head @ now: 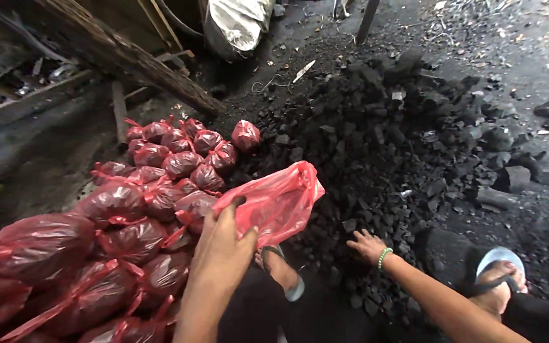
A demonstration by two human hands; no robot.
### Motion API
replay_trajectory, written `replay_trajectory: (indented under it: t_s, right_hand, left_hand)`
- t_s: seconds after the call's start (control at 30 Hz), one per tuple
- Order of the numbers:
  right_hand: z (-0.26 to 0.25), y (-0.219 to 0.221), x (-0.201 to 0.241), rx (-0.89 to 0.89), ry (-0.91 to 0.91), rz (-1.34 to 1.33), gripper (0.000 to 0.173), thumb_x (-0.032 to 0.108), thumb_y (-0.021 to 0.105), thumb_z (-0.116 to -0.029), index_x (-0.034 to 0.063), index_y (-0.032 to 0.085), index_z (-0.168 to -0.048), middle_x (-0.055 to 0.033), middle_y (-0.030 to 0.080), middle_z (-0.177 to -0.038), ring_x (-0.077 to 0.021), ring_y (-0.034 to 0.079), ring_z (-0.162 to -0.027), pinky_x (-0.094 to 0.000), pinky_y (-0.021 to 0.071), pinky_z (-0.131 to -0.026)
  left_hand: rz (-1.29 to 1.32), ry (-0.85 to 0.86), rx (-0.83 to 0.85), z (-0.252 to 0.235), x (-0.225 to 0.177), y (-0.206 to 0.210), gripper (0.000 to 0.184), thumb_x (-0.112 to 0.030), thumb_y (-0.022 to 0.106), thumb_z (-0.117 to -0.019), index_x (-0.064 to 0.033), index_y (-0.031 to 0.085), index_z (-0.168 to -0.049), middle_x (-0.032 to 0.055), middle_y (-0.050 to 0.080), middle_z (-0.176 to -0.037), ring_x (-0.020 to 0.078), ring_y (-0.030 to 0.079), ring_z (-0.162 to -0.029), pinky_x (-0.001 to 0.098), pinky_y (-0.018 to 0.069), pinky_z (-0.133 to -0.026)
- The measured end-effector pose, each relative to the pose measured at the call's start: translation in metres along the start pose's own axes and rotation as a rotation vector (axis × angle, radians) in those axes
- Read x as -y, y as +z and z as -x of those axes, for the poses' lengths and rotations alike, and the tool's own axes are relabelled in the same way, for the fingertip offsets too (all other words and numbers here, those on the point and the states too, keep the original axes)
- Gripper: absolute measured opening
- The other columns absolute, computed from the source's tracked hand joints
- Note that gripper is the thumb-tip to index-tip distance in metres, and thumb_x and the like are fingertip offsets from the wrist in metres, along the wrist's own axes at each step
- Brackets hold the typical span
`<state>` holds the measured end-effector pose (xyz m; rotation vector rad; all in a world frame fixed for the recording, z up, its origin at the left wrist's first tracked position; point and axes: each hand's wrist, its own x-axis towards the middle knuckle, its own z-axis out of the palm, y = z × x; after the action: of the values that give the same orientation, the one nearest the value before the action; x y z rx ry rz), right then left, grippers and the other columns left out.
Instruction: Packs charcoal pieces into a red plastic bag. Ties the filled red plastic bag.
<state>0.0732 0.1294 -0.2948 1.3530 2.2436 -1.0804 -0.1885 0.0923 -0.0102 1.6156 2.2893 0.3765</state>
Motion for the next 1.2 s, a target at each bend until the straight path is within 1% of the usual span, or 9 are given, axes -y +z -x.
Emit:
replay_trajectory:
  t_s: [0.17,0.27,0.37,0.53,0.73,0.83,0.9,1.07,1.2]
  right_hand:
    - [0.022,-0.032,-0.019,-0.378,0.151,-0.689,0.047,0.011,0.069,-0.0972,-0.0007,0.058,-0.141,-0.0269,0.057,-0.142,-0.0401,0.056,-0.131,-0.0558,0.0448,-0.110]
    - [0.046,-0.070,0.010,-0.674,0.001,-1.448,0.034,0.004,0.057,-0.0993,0.0029,0.054,-0.133,-0.0122,0.064,-0.107,-0.0179,0.063,-0.081,-0.0365,0.0557,-0.071]
    - [0.070,-0.106,0.057,-0.540,-0.353,-1.848,0.030,0.018,0.051,-0.0955,0.0197,0.052,-0.126,-0.0032,0.071,-0.095,-0.0160,0.069,-0.071,-0.0342,0.0598,-0.059]
    - [0.067,-0.126,0.077,-0.263,-0.330,-0.690,0.045,0.026,0.059,-0.1056,0.0094,0.057,-0.147,-0.0193,0.057,-0.146,-0.0309,0.057,-0.132,-0.0515,0.0440,-0.111]
    - [0.065,-0.058,-0.014,-0.549,0.110,-0.820,0.035,0.025,0.066,-0.1009,-0.0007,0.064,-0.125,-0.0244,0.068,-0.114,-0.0364,0.069,-0.094,-0.0545,0.0578,-0.080]
    - [0.058,0.008,-0.024,-0.212,0.334,-0.381,0.095,0.042,0.089,-0.0778,0.0124,0.044,-0.156,-0.0283,0.017,-0.168,-0.0571,0.024,-0.149,-0.0806,0.0301,-0.108]
    - [0.054,0.043,-0.011,-0.158,0.333,-0.261,0.108,0.042,0.090,-0.0753,0.0196,0.032,-0.163,-0.0231,-0.002,-0.172,-0.0567,-0.002,-0.154,-0.0823,0.0223,-0.111]
    - [0.041,0.054,-0.010,-0.208,0.170,-0.161,0.066,0.012,0.075,-0.0875,0.0165,0.054,-0.149,-0.0246,0.032,-0.164,-0.0547,0.017,-0.153,-0.0738,0.0382,-0.107]
    - [0.032,0.030,-0.035,-0.251,0.226,-0.249,0.062,0.021,0.083,-0.0813,0.0149,0.062,-0.140,-0.0243,0.045,-0.153,-0.0521,0.034,-0.145,-0.0663,0.0432,-0.108]
  left_hand:
    - [-0.094,0.053,0.090,-0.003,-0.021,0.025,0.046,-0.001,0.068,-0.0936,-0.0037,0.058,-0.138,0.0297,0.042,-0.148,0.0502,0.061,-0.111,0.0660,0.0509,-0.090]
    - [-0.122,0.151,0.164,0.001,-0.031,0.047,0.051,0.006,0.067,-0.0903,0.0000,0.056,-0.140,0.0306,0.039,-0.152,0.0510,0.059,-0.115,0.0642,0.0521,-0.091]
    - [-0.024,0.193,0.309,0.006,-0.040,0.068,0.066,0.007,0.070,-0.0873,0.0001,0.046,-0.149,0.0300,0.037,-0.154,0.0525,0.057,-0.119,0.0669,0.0501,-0.093]
    - [0.092,0.172,0.488,0.004,-0.034,0.091,0.073,0.005,0.071,-0.0872,-0.0049,0.040,-0.153,0.0304,0.050,-0.143,0.0470,0.062,-0.112,0.0626,0.0528,-0.090]
    - [-0.262,0.169,0.691,0.004,-0.018,0.118,0.061,0.001,0.067,-0.0913,-0.0022,0.047,-0.148,0.0238,0.052,-0.144,0.0412,0.057,-0.126,0.0574,0.0474,-0.104]
    - [-0.314,0.140,0.731,0.003,-0.018,0.118,0.056,-0.001,0.063,-0.0940,-0.0027,0.047,-0.148,0.0227,0.050,-0.145,0.0395,0.058,-0.125,0.0550,0.0484,-0.103]
    - [-0.326,0.117,0.727,0.000,-0.020,0.117,0.055,-0.004,0.061,-0.0963,-0.0028,0.046,-0.149,0.0221,0.049,-0.147,0.0392,0.058,-0.125,0.0548,0.0481,-0.104]
    - [-0.291,0.132,0.693,-0.002,-0.021,0.113,0.047,-0.005,0.060,-0.0983,-0.0002,0.050,-0.144,0.0239,0.051,-0.145,0.0401,0.055,-0.129,0.0550,0.0448,-0.108]
    - [-0.248,0.114,0.676,-0.005,-0.024,0.109,0.052,-0.001,0.061,-0.0964,-0.0025,0.049,-0.147,0.0218,0.047,-0.150,0.0384,0.054,-0.130,0.0539,0.0449,-0.108]
